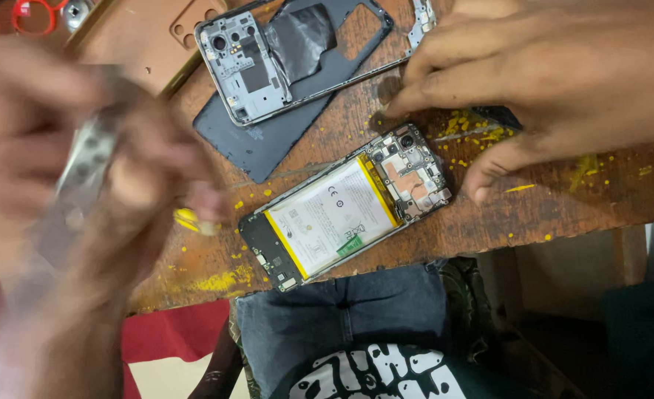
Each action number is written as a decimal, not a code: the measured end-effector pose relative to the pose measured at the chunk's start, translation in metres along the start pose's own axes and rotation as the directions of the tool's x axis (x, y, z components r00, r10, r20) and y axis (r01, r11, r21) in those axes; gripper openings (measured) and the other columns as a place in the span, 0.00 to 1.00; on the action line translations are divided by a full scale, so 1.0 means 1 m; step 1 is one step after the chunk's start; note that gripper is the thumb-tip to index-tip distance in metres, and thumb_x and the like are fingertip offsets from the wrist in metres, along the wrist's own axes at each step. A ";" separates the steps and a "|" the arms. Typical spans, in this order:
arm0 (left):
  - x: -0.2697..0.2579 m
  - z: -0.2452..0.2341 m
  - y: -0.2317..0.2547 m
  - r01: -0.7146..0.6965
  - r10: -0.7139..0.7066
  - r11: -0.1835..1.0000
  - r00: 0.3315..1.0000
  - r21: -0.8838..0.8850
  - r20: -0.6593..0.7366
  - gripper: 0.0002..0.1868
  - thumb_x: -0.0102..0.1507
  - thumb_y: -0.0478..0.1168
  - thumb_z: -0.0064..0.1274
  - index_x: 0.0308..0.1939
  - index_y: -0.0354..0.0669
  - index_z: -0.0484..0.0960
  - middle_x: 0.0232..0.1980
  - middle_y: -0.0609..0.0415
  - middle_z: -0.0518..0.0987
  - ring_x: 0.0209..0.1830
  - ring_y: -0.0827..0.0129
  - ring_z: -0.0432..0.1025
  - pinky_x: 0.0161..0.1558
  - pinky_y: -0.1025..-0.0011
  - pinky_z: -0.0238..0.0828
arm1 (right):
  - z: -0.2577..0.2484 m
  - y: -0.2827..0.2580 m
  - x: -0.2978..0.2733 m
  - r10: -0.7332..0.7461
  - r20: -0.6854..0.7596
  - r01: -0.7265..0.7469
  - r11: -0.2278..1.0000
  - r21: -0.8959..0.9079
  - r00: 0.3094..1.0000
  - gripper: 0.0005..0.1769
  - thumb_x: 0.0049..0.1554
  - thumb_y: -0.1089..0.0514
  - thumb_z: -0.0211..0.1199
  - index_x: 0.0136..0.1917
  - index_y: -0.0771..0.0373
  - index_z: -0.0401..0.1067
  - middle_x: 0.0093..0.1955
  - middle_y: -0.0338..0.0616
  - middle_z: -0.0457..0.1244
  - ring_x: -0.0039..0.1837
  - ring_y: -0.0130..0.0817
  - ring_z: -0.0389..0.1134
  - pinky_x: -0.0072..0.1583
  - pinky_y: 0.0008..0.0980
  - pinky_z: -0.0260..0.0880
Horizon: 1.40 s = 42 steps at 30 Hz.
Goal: The person disassembles a smartphone using a yellow screwdriver and tweezers. They remove the back cover, unscrew internal components, and carefully lift the motherboard and camera module from the chassis. The person handles the battery and internal connectors while working on a cluttered wooden table.
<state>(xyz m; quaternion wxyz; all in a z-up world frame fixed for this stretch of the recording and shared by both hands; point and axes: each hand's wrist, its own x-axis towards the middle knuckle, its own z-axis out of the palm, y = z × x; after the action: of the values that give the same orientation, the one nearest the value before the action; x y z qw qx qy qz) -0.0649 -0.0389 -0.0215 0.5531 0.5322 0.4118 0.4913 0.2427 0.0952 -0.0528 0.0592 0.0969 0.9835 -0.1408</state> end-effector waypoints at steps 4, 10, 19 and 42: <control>0.017 0.008 0.000 0.152 -0.149 0.988 0.983 -0.021 0.105 0.08 0.69 0.40 0.53 0.45 0.37 0.79 0.31 0.51 0.81 0.27 0.71 0.79 0.33 0.74 0.77 | 0.001 -0.007 0.004 0.058 0.043 -0.060 0.998 0.034 0.997 0.62 0.23 0.28 0.65 0.71 0.52 0.69 0.65 0.41 0.62 0.68 0.43 0.58 0.58 0.45 0.64; 0.046 0.026 -0.006 -0.196 0.059 0.934 0.909 0.300 0.412 0.10 0.67 0.30 0.51 0.52 0.29 0.78 0.38 0.52 0.83 0.33 0.71 0.78 0.36 0.73 0.76 | -0.011 -0.011 0.005 0.183 0.174 -0.189 0.982 0.014 0.968 0.62 0.24 0.30 0.67 0.73 0.46 0.67 0.66 0.36 0.60 0.66 0.41 0.56 0.58 0.45 0.63; 0.046 0.028 -0.010 -0.417 0.197 0.786 0.869 0.457 0.455 0.09 0.55 0.26 0.61 0.38 0.32 0.79 0.35 0.46 0.83 0.33 0.65 0.81 0.37 0.68 0.78 | -0.011 -0.011 0.016 0.250 0.322 -0.274 0.961 0.033 0.913 0.61 0.26 0.33 0.73 0.73 0.42 0.65 0.63 0.30 0.58 0.64 0.37 0.55 0.58 0.44 0.63; 0.041 0.028 -0.014 -0.364 0.101 0.771 0.880 0.523 0.464 0.11 0.53 0.23 0.59 0.38 0.30 0.79 0.36 0.48 0.82 0.33 0.63 0.75 0.36 0.66 0.72 | 0.010 -0.015 0.018 0.211 0.235 -0.187 0.975 -0.122 0.949 0.61 0.22 0.27 0.67 0.70 0.43 0.69 0.63 0.28 0.62 0.64 0.35 0.59 0.56 0.41 0.66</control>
<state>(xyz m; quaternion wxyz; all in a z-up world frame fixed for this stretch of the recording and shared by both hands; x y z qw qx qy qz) -0.0292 -0.0035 -0.0304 0.3644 0.8168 0.3488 0.2799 0.2231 0.0815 -0.0606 0.1996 0.1745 0.9594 -0.0965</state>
